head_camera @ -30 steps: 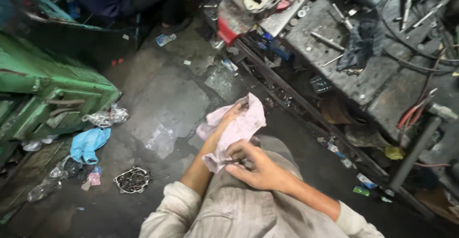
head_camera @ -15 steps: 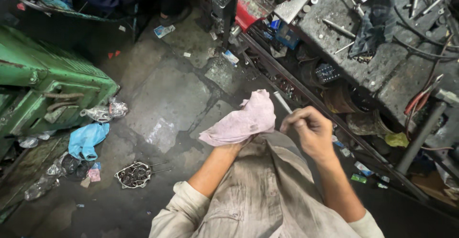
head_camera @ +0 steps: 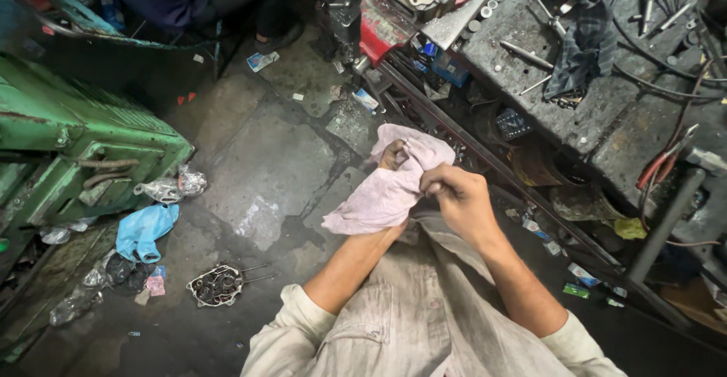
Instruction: The person uses a T-handle wrench to tighten bolts on an engine cylinder head clamped in a bench vise. They then wipe the component with a cloth and insert a small metal ring into a hole in the cylinder head.
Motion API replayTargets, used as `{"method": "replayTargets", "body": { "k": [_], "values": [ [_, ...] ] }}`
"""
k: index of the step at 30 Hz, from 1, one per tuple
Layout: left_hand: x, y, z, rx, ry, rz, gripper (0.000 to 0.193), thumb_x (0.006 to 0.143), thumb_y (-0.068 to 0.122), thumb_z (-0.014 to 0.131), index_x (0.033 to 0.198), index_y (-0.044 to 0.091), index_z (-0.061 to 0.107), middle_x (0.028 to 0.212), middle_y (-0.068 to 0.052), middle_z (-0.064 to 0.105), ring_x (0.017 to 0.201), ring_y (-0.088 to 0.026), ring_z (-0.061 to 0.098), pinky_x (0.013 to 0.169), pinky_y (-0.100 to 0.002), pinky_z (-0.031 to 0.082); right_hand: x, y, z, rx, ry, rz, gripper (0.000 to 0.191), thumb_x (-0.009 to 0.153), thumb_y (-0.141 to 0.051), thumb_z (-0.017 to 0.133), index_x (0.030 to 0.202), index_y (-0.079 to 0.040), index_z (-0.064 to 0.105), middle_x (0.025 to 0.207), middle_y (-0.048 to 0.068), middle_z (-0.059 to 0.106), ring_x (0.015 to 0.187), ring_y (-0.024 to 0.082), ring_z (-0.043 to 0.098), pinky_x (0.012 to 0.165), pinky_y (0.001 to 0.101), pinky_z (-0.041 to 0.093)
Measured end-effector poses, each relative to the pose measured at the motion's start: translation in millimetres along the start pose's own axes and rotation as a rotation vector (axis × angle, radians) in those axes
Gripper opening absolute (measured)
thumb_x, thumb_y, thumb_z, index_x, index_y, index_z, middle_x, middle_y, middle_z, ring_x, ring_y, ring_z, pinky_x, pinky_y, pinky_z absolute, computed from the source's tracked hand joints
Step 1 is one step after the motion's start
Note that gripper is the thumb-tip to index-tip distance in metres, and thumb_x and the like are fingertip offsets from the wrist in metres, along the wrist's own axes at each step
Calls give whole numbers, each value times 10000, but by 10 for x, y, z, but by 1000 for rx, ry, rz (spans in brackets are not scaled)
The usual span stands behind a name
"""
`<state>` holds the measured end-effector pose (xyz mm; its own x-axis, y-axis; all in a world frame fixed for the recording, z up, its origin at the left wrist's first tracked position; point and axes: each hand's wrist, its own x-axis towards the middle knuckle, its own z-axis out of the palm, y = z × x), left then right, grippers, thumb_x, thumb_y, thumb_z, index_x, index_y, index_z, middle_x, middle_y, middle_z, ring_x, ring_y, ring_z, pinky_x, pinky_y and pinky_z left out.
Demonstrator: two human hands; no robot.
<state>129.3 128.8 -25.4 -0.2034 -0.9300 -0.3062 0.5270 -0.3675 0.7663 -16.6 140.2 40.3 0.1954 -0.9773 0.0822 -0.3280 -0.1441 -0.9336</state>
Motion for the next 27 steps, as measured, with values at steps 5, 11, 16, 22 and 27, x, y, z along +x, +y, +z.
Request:
{"method": "replayTargets", "body": {
  "k": [5, 11, 16, 22, 27],
  "values": [
    [167, -5, 93, -1, -1, 12, 251, 992, 213, 607, 1216, 103, 625, 1094, -2, 661, 948, -103, 631, 779, -271, 513, -123, 317, -6, 920, 66, 490, 176, 1026, -32, 442, 919, -91, 568, 772, 19, 556, 510, 78, 399, 477, 239, 311],
    [425, 74, 178, -3, -53, 23, 222, 995, 203, 611, 1189, 99, 631, 1064, -3, 658, 919, -102, 628, 752, -268, 510, -436, 609, -264, 1211, 56, 489, 122, 974, -56, 606, 945, -133, 516, 757, -2, 480, 514, 91, 381, 556, 264, 354],
    [493, 143, 106, -7, -152, -31, 198, 997, 195, 615, 1166, 96, 635, 1039, -5, 656, 895, -102, 626, 730, -266, 508, -682, 658, -678, 1009, 125, 340, 228, 982, -269, 666, 962, -69, 560, 772, 29, 510, 652, 137, 438, 579, 282, 357],
    [488, -25, 213, -5, -54, -49, 170, 1000, 186, 619, 1139, 92, 641, 1009, -7, 654, 866, -101, 623, 703, -264, 505, -625, 559, -953, 874, 280, 4, 268, 1040, -291, 678, 958, -70, 550, 753, 18, 499, 679, 126, 428, 610, 289, 356],
    [455, -125, 407, 10, -102, -102, 147, 1002, 177, 622, 1117, 88, 645, 983, -8, 652, 842, -100, 621, 681, -262, 502, -404, 407, -984, 527, 201, -38, 199, 1050, -213, 617, 945, -46, 598, 812, 60, 601, 718, 150, 541, 652, 309, 445]
  ]
}}
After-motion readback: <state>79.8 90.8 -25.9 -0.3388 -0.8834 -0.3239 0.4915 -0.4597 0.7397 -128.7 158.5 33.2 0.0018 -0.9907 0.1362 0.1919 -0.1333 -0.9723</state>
